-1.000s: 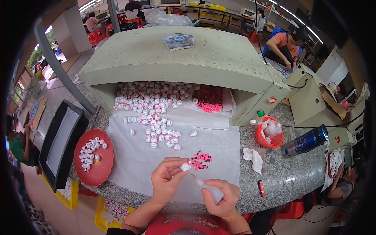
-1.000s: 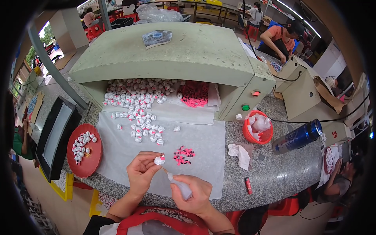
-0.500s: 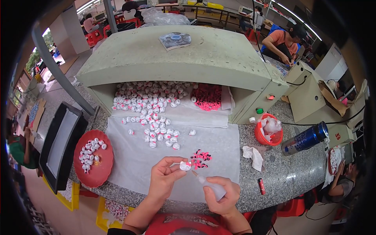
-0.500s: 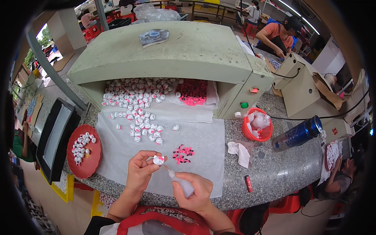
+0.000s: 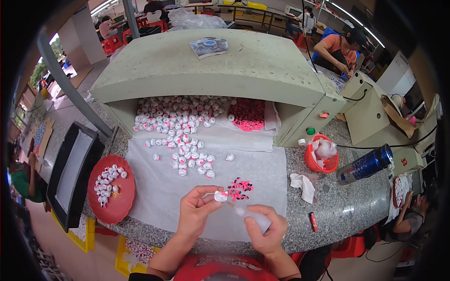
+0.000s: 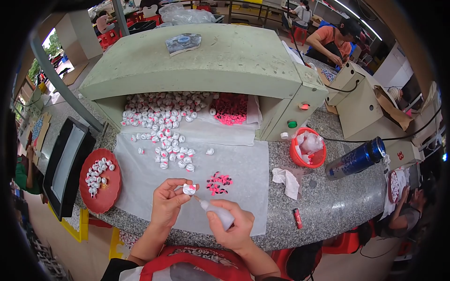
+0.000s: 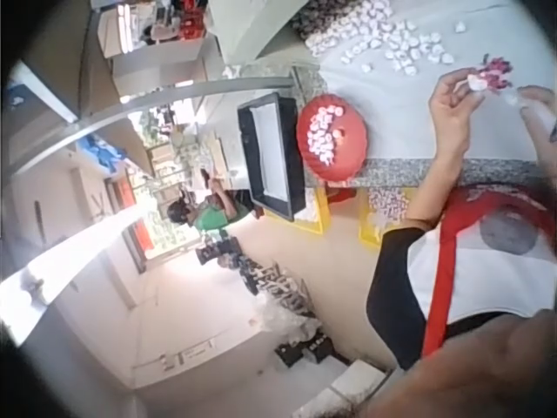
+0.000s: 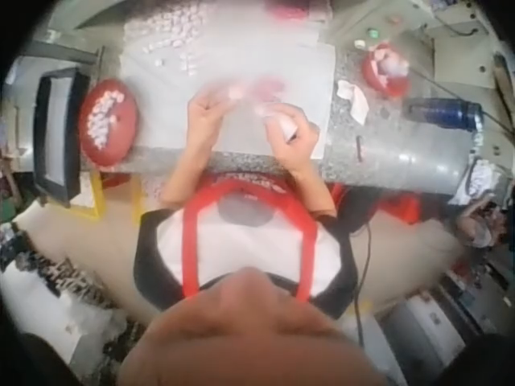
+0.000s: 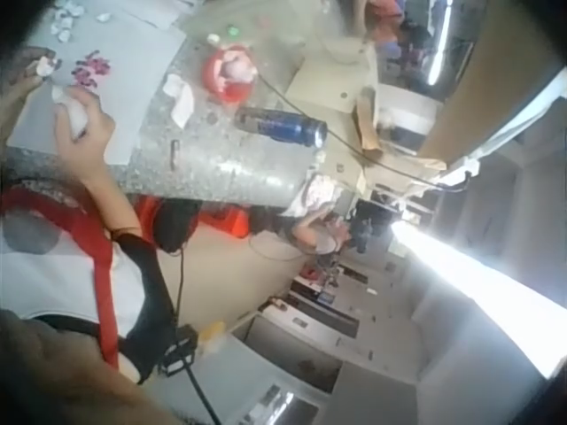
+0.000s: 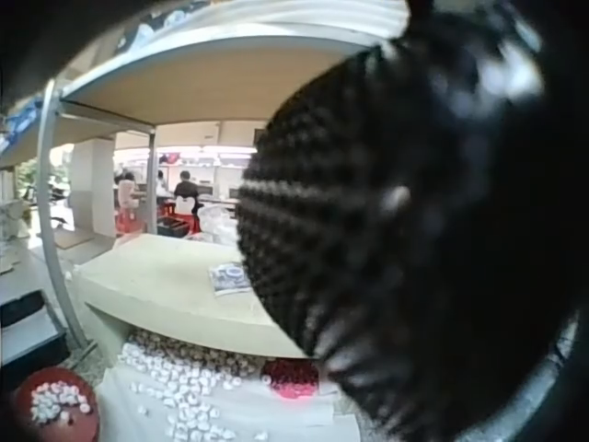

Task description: Assembling small pink and white plastic toy components at a factory workstation.

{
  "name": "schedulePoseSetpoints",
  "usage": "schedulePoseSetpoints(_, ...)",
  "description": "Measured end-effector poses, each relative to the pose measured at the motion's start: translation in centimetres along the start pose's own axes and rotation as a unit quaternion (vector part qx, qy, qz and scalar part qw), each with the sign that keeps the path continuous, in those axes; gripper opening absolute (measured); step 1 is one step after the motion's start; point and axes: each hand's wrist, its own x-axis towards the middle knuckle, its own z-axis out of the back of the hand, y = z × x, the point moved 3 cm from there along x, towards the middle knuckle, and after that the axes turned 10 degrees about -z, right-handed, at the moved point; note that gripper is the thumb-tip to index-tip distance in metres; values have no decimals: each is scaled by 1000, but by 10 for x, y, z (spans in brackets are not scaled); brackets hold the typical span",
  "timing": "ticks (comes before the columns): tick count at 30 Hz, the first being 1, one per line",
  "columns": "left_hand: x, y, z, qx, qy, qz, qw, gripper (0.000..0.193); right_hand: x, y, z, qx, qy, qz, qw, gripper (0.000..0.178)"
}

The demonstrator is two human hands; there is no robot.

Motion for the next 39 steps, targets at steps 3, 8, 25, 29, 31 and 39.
schedulePoseSetpoints(3, 2, 4, 7, 12, -10, -5, 1000, 36, 12, -29, 5, 133, 0, -212, 968, 17)
schedulePoseSetpoints(8, 3, 7, 10, 3, -20, -12, 1000, 40, 11, -144, 10, 81, 20, -230, 970, 17)
schedulePoseSetpoints(25, 0, 16, 15, 15, -26, 8, 1000, 32, 26, -103, -2, 18, 153, -267, 951, 19)
schedulePoseSetpoints(29, -4, 12, 2, 44, -4, 23, 999, 31, 26, -73, 2, 112, 194, -228, 948, 19)
schedulePoseSetpoints(31, -8, 9, -4, 84, 6, 37, 996, 31, 27, -56, 4, 122, 163, -194, 960, 17)
schedulePoseSetpoints(39, -14, 13, -10, 91, 44, -69, 993, 31, 17, -16, -11, 108, 132, -130, 977, 12)
